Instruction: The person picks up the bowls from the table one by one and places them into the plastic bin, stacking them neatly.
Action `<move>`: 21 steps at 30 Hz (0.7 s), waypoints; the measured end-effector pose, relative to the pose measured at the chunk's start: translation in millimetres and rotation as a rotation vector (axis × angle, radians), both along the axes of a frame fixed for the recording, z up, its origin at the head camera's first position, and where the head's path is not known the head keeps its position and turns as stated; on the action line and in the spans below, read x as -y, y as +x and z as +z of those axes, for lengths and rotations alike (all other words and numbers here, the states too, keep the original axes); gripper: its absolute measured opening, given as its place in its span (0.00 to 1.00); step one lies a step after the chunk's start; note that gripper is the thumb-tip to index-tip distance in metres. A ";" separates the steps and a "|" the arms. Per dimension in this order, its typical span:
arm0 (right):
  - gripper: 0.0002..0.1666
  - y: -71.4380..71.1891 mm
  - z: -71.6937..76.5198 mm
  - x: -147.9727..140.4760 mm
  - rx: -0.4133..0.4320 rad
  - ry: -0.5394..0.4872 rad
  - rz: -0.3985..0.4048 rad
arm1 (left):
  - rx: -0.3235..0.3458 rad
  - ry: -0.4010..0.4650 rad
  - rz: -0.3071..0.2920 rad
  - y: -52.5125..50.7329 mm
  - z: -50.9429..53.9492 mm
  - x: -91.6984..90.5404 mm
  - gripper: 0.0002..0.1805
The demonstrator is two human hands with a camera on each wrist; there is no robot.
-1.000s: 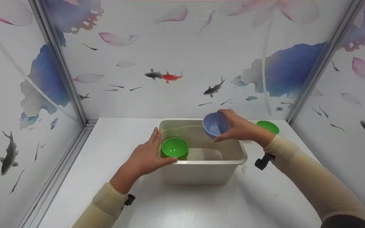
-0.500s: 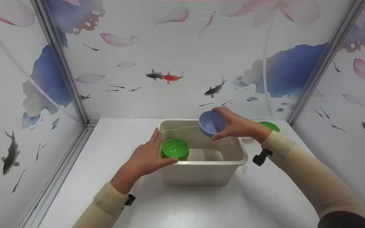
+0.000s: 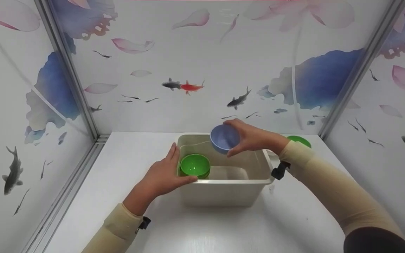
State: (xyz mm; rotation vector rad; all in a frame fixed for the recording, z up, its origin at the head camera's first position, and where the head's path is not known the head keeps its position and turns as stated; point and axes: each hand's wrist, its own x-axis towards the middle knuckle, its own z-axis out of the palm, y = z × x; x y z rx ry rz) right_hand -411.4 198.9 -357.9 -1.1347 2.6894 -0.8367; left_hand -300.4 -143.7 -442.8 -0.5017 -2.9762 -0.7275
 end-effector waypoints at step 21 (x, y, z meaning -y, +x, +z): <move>0.72 -26.4 -19.2 33.3 -0.057 -0.002 0.076 | -0.010 -0.014 -0.002 -2.5 -3.1 0.6 0.77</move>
